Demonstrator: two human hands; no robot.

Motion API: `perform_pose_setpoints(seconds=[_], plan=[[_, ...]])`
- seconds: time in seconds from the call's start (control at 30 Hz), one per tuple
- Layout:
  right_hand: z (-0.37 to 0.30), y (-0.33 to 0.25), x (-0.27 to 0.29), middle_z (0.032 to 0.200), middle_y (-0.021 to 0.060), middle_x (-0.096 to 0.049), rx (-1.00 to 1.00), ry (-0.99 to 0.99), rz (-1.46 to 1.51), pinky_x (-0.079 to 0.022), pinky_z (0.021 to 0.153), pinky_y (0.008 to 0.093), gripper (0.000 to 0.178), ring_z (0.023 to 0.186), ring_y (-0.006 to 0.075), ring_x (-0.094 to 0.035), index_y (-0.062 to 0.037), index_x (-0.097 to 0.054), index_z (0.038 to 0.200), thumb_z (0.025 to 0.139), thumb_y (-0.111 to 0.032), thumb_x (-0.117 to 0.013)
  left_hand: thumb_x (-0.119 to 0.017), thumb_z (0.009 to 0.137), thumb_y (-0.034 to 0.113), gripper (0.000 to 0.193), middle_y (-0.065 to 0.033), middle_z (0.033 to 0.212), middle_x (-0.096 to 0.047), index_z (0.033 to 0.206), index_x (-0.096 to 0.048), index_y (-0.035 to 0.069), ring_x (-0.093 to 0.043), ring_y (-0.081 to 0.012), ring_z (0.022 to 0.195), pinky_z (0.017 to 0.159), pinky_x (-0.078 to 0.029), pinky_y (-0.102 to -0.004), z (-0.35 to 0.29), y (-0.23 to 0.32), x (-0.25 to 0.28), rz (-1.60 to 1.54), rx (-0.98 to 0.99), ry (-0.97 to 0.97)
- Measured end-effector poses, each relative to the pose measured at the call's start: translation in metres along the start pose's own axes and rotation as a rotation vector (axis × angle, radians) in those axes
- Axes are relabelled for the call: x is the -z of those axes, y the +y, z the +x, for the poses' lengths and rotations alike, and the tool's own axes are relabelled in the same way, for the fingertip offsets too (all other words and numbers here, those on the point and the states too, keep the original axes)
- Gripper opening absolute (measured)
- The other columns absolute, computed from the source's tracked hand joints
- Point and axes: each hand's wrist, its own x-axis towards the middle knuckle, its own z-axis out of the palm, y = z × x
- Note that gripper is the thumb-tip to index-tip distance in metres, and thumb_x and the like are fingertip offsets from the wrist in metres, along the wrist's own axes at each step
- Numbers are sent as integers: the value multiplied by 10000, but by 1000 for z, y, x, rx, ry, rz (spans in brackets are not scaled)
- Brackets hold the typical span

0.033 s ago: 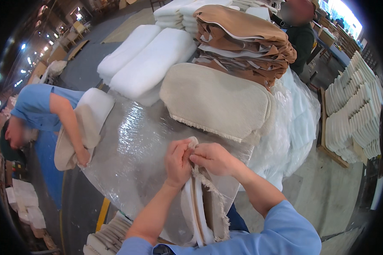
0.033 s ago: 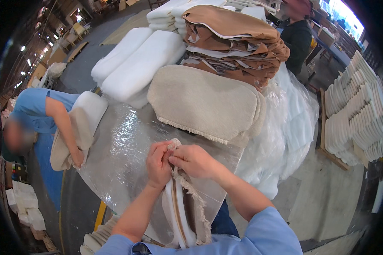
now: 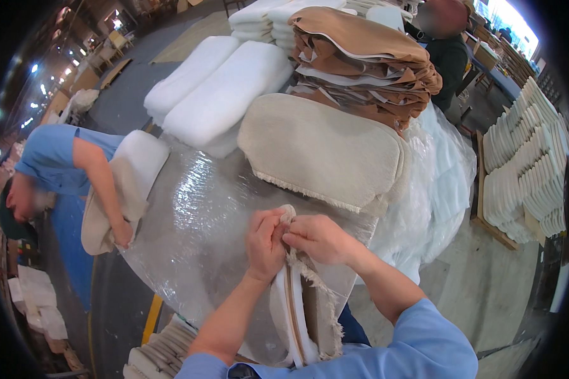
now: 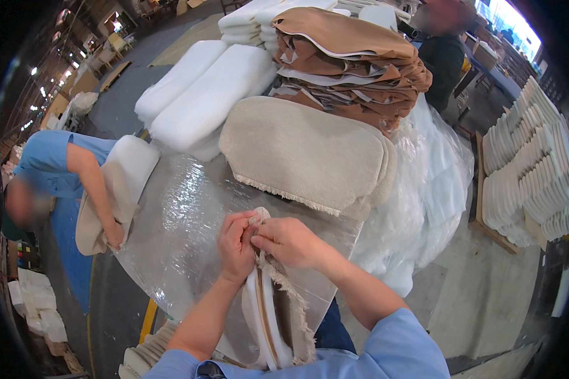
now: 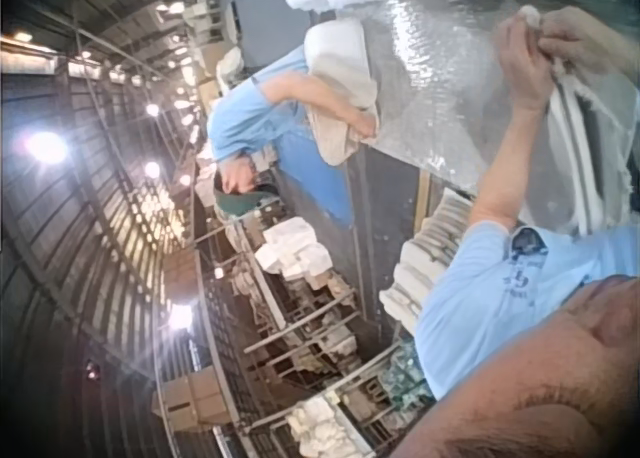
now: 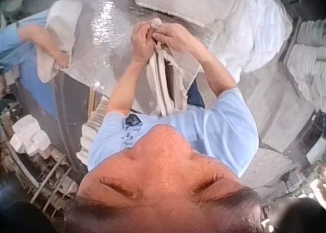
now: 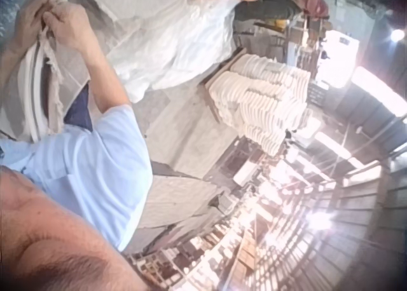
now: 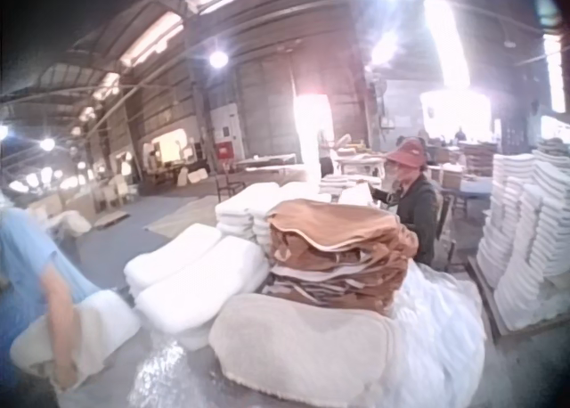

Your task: The person inserts white foam inserts into beige fabric covers, aligns edges, and stacks the finished cushions on a nearby pallet. The person repeats this process for multiple cushions at a table in a factory setting.

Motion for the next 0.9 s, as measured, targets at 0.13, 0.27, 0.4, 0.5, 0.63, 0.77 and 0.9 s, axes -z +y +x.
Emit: perform_pose_setpoints(seconds=[0.13, 0.27, 0.4, 0.5, 0.63, 0.77, 0.9], plan=[[4, -5, 3, 947, 167, -643, 59, -53, -74, -516, 796, 518, 243, 906, 409, -666, -16, -658, 946, 1029, -243, -646, -678, 1010, 9, 51, -158, 1200, -695, 1050, -699, -16, -693, -322, 1057, 922, -571, -401, -5, -15, -6, -120, -8, 75], [3, -11, 0, 970, 161, -643, 46, -103, -167, -530, 778, 531, 211, 894, 415, -670, -25, -637, 950, 1015, -224, -660, -663, 1027, 4, 45, -134, 1223, -682, 1043, -701, -12, -696, -299, 1105, 941, -574, -392, -11, -21, -6, -162, -8, 93], [2, -16, -5, 969, 158, -641, 36, -81, -224, -535, 751, 521, 213, 884, 400, -677, -23, -627, 943, 1016, -221, -660, -661, 1038, 15, 48, -117, 1236, -671, 1038, -705, -4, -696, -290, 1177, 956, -578, -395, -19, -23, -9, -210, 23, 133], [6, -6, -3, 938, 132, -640, -55, -92, -101, -528, 727, 453, 255, 850, 295, -683, -20, -633, 952, 1056, -252, -642, -677, 1033, 29, 40, -124, 1216, -676, 1024, -703, 0, -699, -309, 1197, 960, -581, -402, -18, -25, -7, -250, 84, 126], [31, 58, -1, 931, 52, -664, -81, 278, 379, -490, 771, 330, 335, 878, 145, -612, -25, -676, 992, 1134, -311, -571, -698, 1021, 41, 39, -133, 1177, -682, 1003, -699, 6, -706, -308, 1115, 943, -578, -392, -16, -25, 2, -186, 81, 109], [68, 63, -43, 952, 18, -681, 148, 568, 621, -465, 833, 281, 418, 908, 113, -582, -32, -705, 999, 1168, -363, -514, -716, 1004, 42, 35, -133, 1115, -688, 995, -699, 13, -701, -294, 1028, 895, -574, -379, -12, -21, 12, -114, 62, 94], [75, 63, -70, 912, 36, -662, 127, 448, 832, -463, 745, 277, 503, 827, 105, -570, -10, -679, 952, 1171, -420, -486, -733, 991, 44, 42, -132, 1057, -684, 1005, -705, 17, -701, -285, 983, 854, -571, -376, -14, -17, 14, -113, 78, 109]])
